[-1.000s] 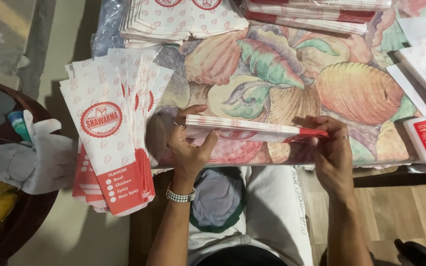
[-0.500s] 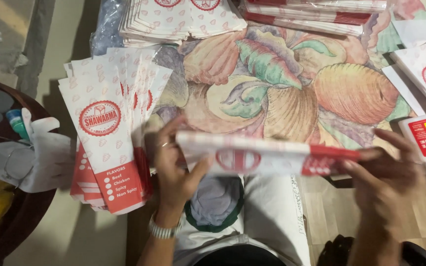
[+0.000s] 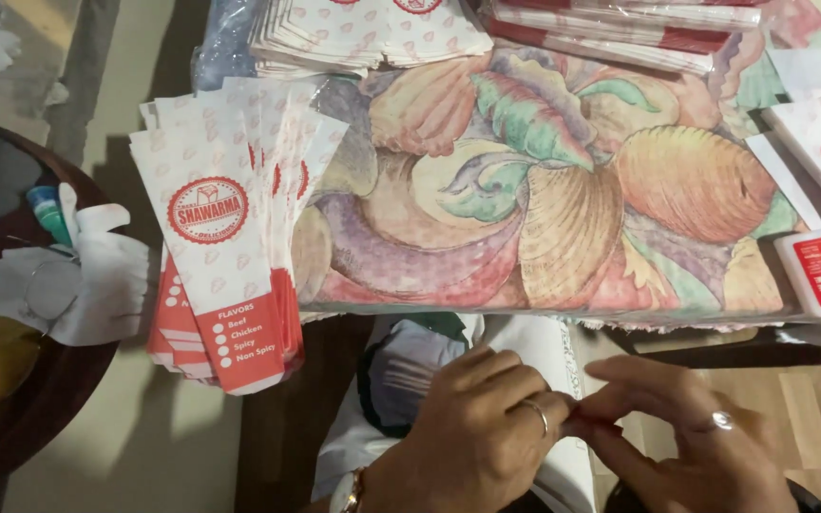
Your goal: The person applies glue to the edge of a stack of printed paper pouches and presses them together to seal them. They repeat this process for multiple pouches, stacking the finished ones on the table.
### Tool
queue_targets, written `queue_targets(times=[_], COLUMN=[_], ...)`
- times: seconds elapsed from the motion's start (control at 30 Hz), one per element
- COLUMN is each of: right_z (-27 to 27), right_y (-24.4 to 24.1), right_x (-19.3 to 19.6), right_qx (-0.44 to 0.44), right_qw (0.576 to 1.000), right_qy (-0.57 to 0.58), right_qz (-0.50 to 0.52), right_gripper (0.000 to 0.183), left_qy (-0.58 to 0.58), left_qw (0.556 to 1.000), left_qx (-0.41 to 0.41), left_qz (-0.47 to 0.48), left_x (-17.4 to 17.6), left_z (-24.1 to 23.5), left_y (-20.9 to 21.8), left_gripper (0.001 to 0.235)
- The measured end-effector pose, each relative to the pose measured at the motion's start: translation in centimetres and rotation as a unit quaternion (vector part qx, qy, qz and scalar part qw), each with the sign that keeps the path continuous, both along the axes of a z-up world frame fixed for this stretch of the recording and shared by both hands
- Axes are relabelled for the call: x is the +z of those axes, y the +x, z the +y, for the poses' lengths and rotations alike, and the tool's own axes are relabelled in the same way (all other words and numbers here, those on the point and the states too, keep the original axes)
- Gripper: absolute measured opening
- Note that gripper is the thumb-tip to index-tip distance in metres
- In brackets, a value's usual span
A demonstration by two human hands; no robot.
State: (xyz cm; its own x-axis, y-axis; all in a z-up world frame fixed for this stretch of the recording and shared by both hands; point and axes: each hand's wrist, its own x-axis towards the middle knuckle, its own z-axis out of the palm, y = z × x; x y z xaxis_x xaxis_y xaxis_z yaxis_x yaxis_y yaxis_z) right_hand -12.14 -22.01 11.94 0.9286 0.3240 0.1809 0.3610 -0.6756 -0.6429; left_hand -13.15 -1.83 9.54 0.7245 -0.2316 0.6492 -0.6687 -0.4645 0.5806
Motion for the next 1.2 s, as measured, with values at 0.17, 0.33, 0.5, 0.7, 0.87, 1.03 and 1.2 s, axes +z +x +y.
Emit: queue_targets(times=[0.17,0.33,0.5,0.7,0.87,1.03,1.2], right_z=[0.0,1.8,0.0,-2.1,-0.1,-2.4,-15.0], right_y=[2.5,3.2,3.1,3.5,3.2,4.0,10.4], right_x=[-0.4,2.3,0.7,1.2,0.0,-2.2,-7.6], right_qx=[0.174,0.259,0.223,0.098,0.287,0.109,0.028], right_qw=[0.976,0.960,0.971,0.991,0.956,0.991,0.986], right_qy=[-0.027,0.100,0.091,0.030,-0.067,-0.067,0.052], right_qz=[-0.127,-0.028,0.001,0.081,-0.004,0.028,0.156], right_gripper=[0.017,0.015,0.010,0.032,0.071,0.050,0.027], left_qy=[-0.023,-0.145,-0.206,-0.383,-0.160,-0.323,0.086], left_qw=[0.999,0.988,0.974,0.902,0.984,0.845,0.929], left_qx=[-0.008,-0.047,-0.036,-0.096,-0.012,-0.077,0.052], left_qz=[-0.048,0.027,0.087,0.178,0.072,0.419,0.356], left_x=[0.2,0.4,-0.9,-0.9,-1.3,-1.7,-2.5], left_z=[0.5,1.5,1.8,4.2,1.5,2.4,7.9], left_y=[0.1,0.0,-0.6,-0.9,0.0,0.1,0.4], left_gripper=[0.020,0.018,0.007,0.020,0.010,0.100,0.065])
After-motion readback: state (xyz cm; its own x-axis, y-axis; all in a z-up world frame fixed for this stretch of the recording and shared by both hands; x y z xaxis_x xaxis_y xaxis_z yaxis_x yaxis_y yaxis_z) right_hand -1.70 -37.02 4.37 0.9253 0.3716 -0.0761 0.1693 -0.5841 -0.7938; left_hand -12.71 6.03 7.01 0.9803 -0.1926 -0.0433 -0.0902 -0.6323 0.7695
